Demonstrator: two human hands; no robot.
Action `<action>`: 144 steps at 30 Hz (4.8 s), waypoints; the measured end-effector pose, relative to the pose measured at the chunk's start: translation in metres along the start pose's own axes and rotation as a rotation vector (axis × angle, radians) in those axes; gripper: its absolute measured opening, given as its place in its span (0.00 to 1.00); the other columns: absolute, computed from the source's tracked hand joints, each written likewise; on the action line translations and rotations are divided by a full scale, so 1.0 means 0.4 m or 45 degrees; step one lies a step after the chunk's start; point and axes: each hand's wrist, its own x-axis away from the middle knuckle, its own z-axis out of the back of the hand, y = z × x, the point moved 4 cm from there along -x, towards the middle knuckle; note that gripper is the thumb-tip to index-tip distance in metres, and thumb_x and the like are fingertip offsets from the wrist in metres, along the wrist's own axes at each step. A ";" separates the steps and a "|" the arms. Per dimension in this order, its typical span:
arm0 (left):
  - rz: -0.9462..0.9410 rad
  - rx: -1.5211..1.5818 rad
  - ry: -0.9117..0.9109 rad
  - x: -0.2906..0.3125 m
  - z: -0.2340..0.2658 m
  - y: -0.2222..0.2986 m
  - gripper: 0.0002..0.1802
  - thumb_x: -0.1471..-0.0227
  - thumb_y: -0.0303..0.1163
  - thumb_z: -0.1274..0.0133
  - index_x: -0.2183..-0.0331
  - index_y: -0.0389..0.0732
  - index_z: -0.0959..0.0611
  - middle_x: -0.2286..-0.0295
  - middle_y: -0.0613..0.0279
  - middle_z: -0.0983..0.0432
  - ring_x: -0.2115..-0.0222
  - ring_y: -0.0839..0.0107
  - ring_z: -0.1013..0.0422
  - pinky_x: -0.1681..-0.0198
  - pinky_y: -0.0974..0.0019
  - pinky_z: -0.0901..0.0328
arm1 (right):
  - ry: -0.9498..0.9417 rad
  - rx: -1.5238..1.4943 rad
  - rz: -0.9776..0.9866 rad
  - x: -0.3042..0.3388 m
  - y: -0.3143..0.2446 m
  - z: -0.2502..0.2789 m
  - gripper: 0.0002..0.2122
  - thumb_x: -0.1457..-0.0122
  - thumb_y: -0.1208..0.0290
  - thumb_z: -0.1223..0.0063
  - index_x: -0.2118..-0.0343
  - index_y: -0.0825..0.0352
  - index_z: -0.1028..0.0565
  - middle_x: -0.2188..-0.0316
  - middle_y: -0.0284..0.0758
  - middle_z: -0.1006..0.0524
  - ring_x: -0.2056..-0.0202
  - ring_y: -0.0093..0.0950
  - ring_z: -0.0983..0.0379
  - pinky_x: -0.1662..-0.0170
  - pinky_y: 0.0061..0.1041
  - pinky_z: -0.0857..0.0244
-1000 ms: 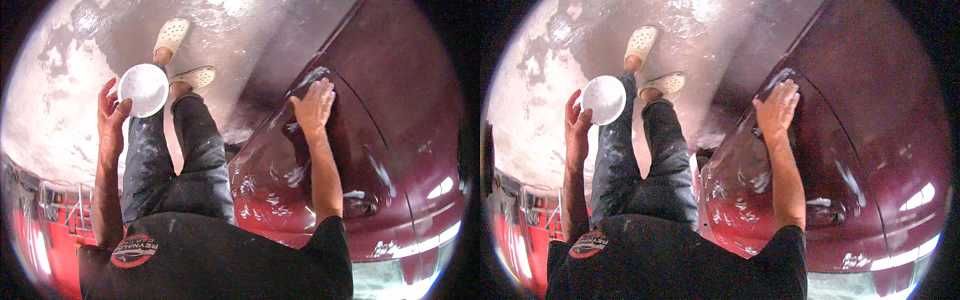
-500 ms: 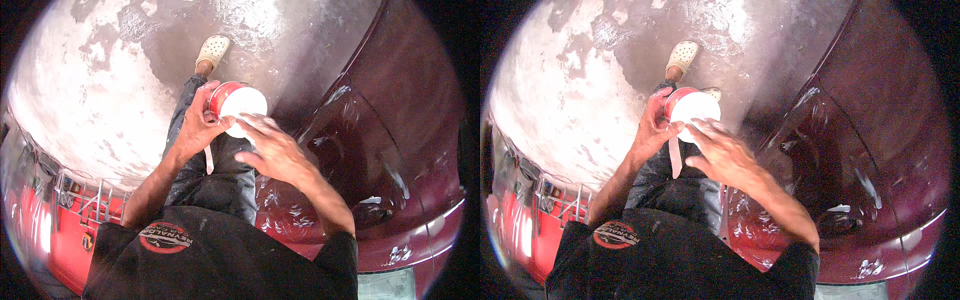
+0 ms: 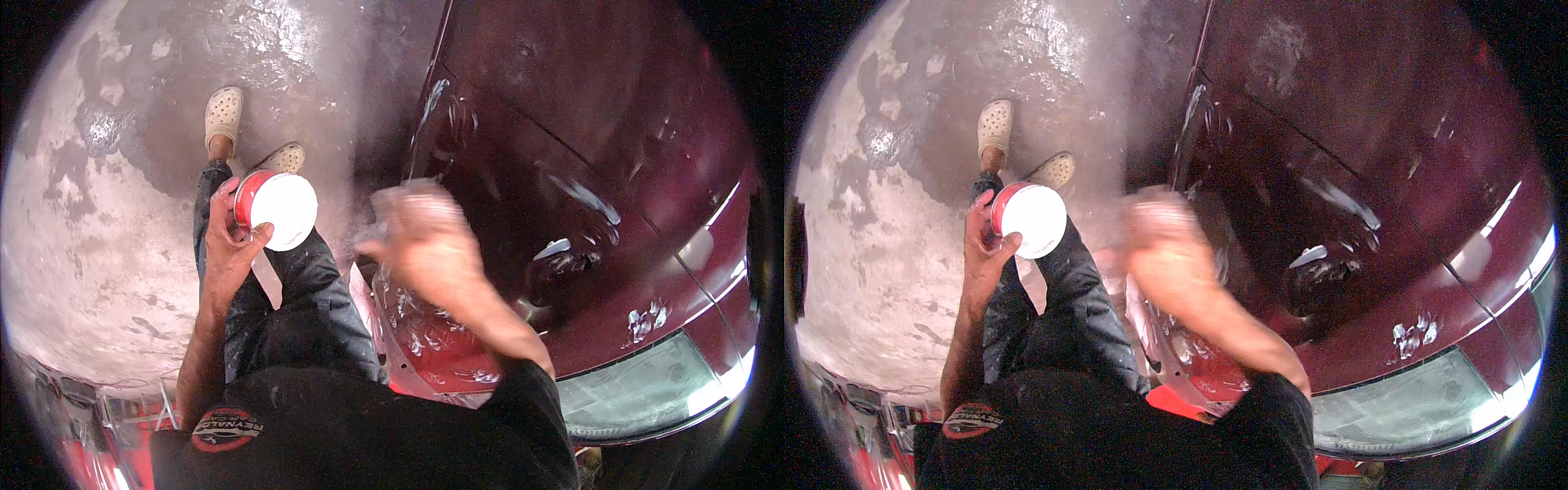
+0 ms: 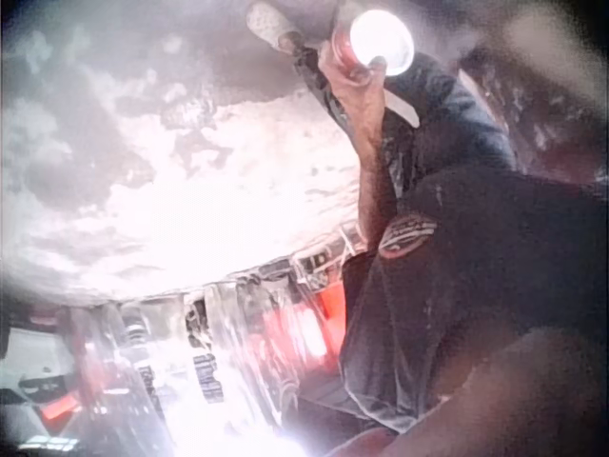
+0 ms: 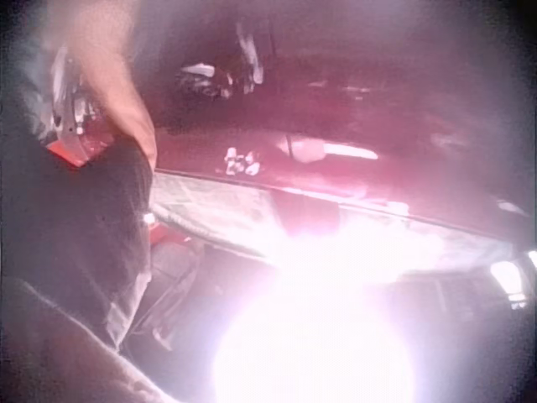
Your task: The person applies a white polishing compound by hand to the rear quarter panel and trunk of a maroon sedan, then uses a yellow orbital polisher to buff the treated areas. The person moves around the vehicle to reach different sections while holding a small container of compound.
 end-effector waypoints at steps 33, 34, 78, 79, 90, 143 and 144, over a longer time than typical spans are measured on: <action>-0.208 0.170 0.281 0.103 0.180 0.071 0.41 0.53 0.24 0.36 0.40 0.36 0.37 0.52 0.53 0.30 0.52 0.65 0.30 0.49 0.64 0.32 | -0.489 0.870 -0.429 0.080 0.296 -0.195 0.49 0.46 0.36 0.49 0.34 0.76 0.46 0.30 0.49 0.52 0.29 0.45 0.60 0.29 0.41 0.68; -0.178 0.212 0.286 0.118 0.184 0.102 0.40 0.54 0.24 0.36 0.41 0.36 0.36 0.52 0.52 0.30 0.53 0.65 0.30 0.49 0.64 0.32 | -0.650 0.749 -0.397 0.074 0.272 -0.226 0.49 0.46 0.36 0.49 0.34 0.76 0.45 0.30 0.49 0.51 0.29 0.45 0.59 0.29 0.41 0.67; -0.313 -0.463 -0.518 0.267 -0.256 0.679 0.39 0.51 0.30 0.37 0.41 0.42 0.37 0.58 0.55 0.26 0.63 0.67 0.25 0.62 0.61 0.27 | 1.350 -0.965 -0.267 0.425 -0.057 0.284 0.20 0.47 0.64 0.35 0.54 0.70 0.23 0.59 0.45 0.23 0.56 0.44 0.25 0.52 0.39 0.30; -0.336 -0.472 -0.473 0.238 -0.217 0.728 0.38 0.50 0.31 0.38 0.41 0.43 0.37 0.59 0.56 0.26 0.64 0.68 0.25 0.63 0.61 0.27 | 1.406 -1.212 -0.258 0.404 -0.027 0.306 0.21 0.46 0.61 0.35 0.54 0.70 0.24 0.60 0.45 0.23 0.56 0.43 0.25 0.51 0.37 0.31; -0.197 -0.879 -0.356 0.047 0.039 1.056 0.40 0.51 0.41 0.37 0.40 0.44 0.36 0.61 0.63 0.31 0.63 0.72 0.32 0.61 0.62 0.31 | 2.470 -2.940 -1.696 0.467 -0.170 -0.053 0.11 0.34 0.59 0.48 0.57 0.60 0.22 0.64 0.23 0.25 0.63 0.17 0.31 0.66 0.24 0.32; -0.304 -0.456 -0.331 0.293 0.054 0.943 0.36 0.47 0.40 0.42 0.41 0.42 0.37 0.51 0.53 0.32 0.60 0.67 0.26 0.60 0.64 0.28 | 1.894 -1.043 -2.045 0.328 0.128 -0.026 0.33 0.48 0.74 0.48 0.37 0.77 0.42 0.37 0.56 0.41 0.40 0.48 0.38 0.42 0.51 0.41; -0.298 -0.449 -0.319 0.286 0.064 0.945 0.36 0.47 0.40 0.42 0.41 0.42 0.37 0.51 0.54 0.31 0.60 0.68 0.26 0.61 0.64 0.28 | 1.709 -1.067 -2.114 0.320 0.128 -0.002 0.35 0.48 0.74 0.48 0.36 0.77 0.44 0.36 0.56 0.43 0.39 0.49 0.40 0.40 0.50 0.44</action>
